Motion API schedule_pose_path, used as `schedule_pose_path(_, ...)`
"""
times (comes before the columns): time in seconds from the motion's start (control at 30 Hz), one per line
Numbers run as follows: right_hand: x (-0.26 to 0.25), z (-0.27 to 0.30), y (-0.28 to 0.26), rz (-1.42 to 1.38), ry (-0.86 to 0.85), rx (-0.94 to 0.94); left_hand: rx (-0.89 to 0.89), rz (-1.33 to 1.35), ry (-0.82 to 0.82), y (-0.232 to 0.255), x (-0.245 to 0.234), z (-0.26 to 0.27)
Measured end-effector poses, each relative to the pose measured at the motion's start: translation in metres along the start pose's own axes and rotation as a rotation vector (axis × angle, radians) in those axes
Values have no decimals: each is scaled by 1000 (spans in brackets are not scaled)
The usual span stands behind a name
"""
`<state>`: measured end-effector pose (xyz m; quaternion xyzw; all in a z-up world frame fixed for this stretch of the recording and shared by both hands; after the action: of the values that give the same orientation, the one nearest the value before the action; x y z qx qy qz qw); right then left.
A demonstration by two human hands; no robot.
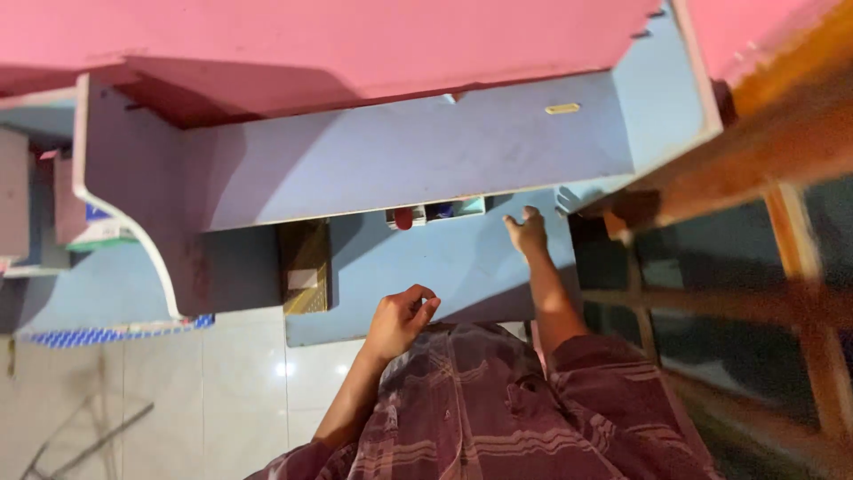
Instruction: The person removes books and boxes from a bookshelf one by one, briefly turns them over, and places them on a nearby ironing board. The person continues this process for several items, including books, a calendar, and small boxes.
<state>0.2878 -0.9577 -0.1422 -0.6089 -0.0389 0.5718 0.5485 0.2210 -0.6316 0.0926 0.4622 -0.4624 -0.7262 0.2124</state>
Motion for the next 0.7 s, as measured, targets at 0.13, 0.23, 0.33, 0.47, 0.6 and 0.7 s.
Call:
schedule_pose_path(0.13,-4,-46,-10,105,30,-237,-83,-6,112,3,13,5)
schedule_pose_path(0.23,3,-76,-19,176,-42,-414,-202,-41,136,-2,21,17)
schedule_pose_path(0.33,14,-104,-27,242,-110,-375,-173,-54,225,1,22,27)
schedule_pose_path(0.47,30,-126,-41,168,-145,-209,-304,-20,251,6,23,34)
schedule_pose_path(0.6,37,-126,-41,2,-157,-34,-310,-69,254,8,27,33)
schedule_pose_path(0.7,30,-110,-16,-283,-149,209,-283,-112,238,10,32,29)
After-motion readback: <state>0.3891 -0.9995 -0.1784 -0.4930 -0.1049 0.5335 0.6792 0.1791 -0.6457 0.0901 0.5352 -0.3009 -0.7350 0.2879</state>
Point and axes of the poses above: each hand's wrist, its own z-axis away from the middle knuckle, its own x-axis out of the palm, y = z × x, the point moved 3 cm from there along -z, towards the middle knuckle, and after that the axes turned 3 degrees about x, right-handed, at the moved point
